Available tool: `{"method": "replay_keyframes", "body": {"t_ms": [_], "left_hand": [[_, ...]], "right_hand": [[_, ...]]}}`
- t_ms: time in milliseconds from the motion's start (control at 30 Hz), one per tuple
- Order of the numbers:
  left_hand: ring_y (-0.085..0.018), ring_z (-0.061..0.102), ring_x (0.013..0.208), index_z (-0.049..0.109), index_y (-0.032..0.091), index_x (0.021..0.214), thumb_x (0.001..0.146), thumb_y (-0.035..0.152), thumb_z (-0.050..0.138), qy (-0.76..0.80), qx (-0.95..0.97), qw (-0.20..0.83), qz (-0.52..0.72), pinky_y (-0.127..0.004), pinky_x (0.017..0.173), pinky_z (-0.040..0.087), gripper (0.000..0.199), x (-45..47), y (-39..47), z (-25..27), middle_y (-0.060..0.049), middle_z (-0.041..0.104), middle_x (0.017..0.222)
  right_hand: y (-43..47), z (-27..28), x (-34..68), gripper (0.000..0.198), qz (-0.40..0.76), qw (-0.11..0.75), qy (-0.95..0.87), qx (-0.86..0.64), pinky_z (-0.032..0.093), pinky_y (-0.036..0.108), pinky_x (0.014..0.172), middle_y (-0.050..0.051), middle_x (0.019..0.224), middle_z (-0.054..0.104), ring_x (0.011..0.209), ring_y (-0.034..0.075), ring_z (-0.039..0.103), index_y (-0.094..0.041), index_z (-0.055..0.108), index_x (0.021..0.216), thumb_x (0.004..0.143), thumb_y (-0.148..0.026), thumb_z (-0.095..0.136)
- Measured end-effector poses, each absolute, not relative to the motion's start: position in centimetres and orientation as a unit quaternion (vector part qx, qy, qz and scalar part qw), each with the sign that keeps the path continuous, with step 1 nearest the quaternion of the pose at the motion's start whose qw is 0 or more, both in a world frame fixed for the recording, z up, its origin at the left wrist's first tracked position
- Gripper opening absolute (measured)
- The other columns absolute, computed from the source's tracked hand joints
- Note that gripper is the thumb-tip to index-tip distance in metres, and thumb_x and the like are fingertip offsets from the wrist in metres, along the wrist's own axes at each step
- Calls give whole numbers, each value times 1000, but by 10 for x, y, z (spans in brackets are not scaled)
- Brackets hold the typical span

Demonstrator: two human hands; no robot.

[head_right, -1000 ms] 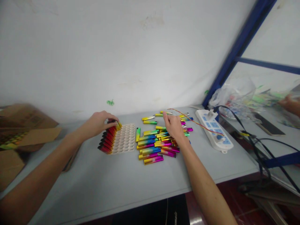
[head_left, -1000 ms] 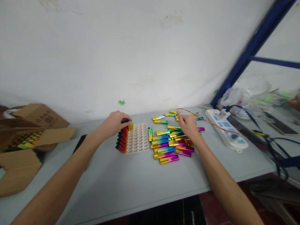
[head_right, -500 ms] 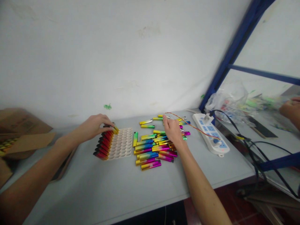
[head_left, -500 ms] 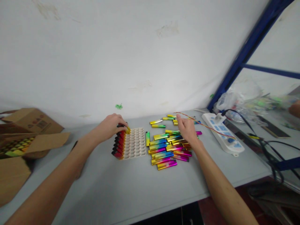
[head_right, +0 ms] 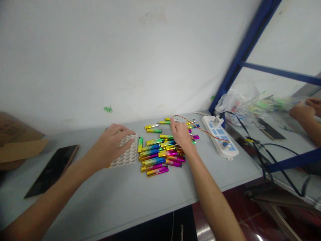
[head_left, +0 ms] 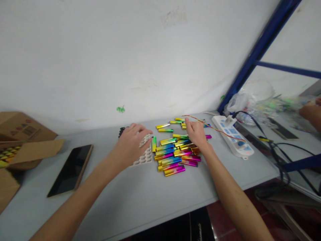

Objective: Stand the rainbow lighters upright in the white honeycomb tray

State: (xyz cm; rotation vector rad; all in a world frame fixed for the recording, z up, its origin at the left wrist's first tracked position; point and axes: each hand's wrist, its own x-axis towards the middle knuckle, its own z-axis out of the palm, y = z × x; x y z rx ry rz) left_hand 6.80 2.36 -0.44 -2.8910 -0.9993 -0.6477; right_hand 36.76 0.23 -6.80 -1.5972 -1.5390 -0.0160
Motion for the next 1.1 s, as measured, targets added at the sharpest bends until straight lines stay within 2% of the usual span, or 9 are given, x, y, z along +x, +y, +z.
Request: {"method": "replay_keyframes", "body": {"t_ms": [133,233,300,400,500,633,767,933,1100], "left_hand": [[-30,62,105,75,18,104,99,28,56,-318,-935,-64,-147,-46,98,49,21,98,18,-26,-12,72,103],[-31,63,108,76,18,105,98,27,59,-336,-929,-90,-129,-46,99,49,20,116,27,-35,-13,74,105],[-32,64,109,76,17,108,99,29,60,-339,-927,-102,-121,-47,101,48,22,126,33,-37,-15,75,108],[-33,65,112,77,16,109,99,28,60,-335,-926,-119,-126,-47,103,47,23,140,38,-41,-17,75,113],[-33,65,117,77,18,112,99,27,59,-325,-926,-122,-145,-46,106,47,24,150,40,-49,-17,75,116],[-31,67,114,77,19,114,103,31,53,-313,-931,-114,-148,-43,105,49,29,157,39,-61,-15,76,114],[-28,69,109,77,19,112,105,31,50,-312,-933,-119,-136,-41,103,51,31,153,41,-65,-12,77,112],[-28,64,119,72,16,126,105,25,49,-395,-905,-50,-147,-41,107,48,32,155,67,-61,-13,74,122],[-31,62,120,73,14,119,101,24,57,-441,-887,-36,-135,-41,103,48,26,177,100,-66,-17,71,123]], "right_hand": [[-1,-66,364,61,42,459,-622,-633,35,32,60,0,55,53,54,17,47,-26,44,65,104,-72,31],[-4,-62,362,52,63,470,-632,-612,41,30,64,1,69,64,62,17,55,-26,51,80,100,-73,44],[-5,-59,361,53,57,465,-644,-605,42,31,65,3,72,67,66,18,58,-25,55,80,101,-72,41],[-6,-55,363,61,36,465,-652,-598,44,32,68,4,69,68,69,19,62,-24,59,71,105,-68,33],[-9,-52,367,68,16,481,-633,-606,44,32,68,3,59,64,60,16,61,-23,59,59,107,-64,32],[-11,-49,376,73,-34,501,-583,-639,38,30,60,-1,45,50,48,13,50,-23,52,48,107,-63,35],[-9,-50,383,74,-55,523,-552,-647,36,28,56,-2,42,43,45,12,46,-23,51,46,107,-62,35],[-3,-55,384,75,-96,518,-551,-647,27,30,51,-1,41,37,41,11,38,-25,38,43,108,-62,28],[-1,-59,380,72,-96,504,-564,-646,23,33,52,-1,40,31,40,11,33,-27,25,47,108,-65,23]]}}
